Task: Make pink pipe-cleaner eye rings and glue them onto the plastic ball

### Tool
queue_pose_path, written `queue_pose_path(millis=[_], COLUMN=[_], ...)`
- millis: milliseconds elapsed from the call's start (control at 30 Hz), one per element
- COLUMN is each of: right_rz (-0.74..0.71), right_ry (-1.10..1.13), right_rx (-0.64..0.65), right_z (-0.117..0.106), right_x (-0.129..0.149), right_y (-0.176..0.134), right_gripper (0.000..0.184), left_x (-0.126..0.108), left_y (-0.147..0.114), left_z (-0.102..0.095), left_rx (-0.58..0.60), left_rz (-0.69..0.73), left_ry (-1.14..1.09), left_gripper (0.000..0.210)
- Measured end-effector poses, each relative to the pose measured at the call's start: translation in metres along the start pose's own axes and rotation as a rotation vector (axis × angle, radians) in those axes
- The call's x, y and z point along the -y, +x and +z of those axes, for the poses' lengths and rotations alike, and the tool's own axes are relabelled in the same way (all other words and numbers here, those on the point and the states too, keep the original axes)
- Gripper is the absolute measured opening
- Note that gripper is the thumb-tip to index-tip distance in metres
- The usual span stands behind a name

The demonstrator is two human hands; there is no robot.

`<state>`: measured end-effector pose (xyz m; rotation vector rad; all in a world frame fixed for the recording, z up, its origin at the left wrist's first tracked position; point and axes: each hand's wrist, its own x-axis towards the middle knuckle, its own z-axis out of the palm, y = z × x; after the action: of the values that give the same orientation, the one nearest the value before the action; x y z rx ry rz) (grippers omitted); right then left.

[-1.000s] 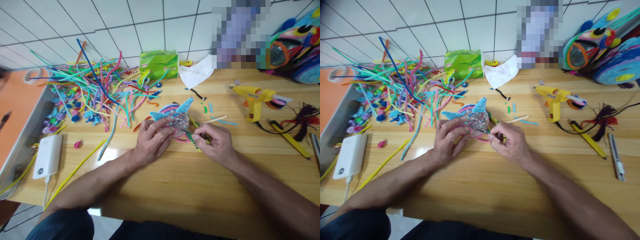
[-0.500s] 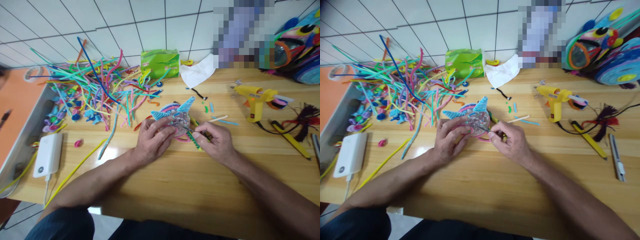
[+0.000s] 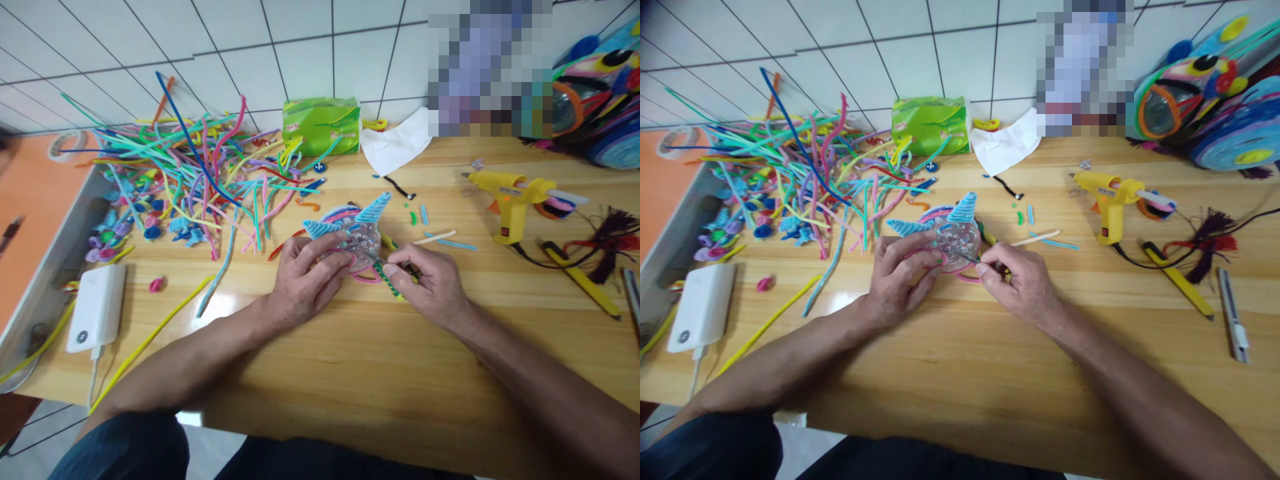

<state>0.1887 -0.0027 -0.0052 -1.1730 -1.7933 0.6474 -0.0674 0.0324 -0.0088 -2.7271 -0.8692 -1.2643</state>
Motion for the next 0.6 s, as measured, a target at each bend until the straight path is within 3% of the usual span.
queue_pose_path(millis=[400,600], right_rz=[0.0,-0.026], right_ry=[-0.026,-0.01], right_rx=[0.037,-0.004], right_z=[-0.0005,-0.0015], right_x=[-0.0015,-0.0007], right_y=[-0.0008,-0.0005], right_gripper=[0.019,0.019], left_x=[0.0013,0.0013], left_y=[-0.0019,-0.0015], left_z=[0.0013,0.0024], left_rx=[-0.006,-0.018], left_rz=[-0.004,0.001], left_ry=[0.005,0.015], left_gripper=[0.022,0.021])
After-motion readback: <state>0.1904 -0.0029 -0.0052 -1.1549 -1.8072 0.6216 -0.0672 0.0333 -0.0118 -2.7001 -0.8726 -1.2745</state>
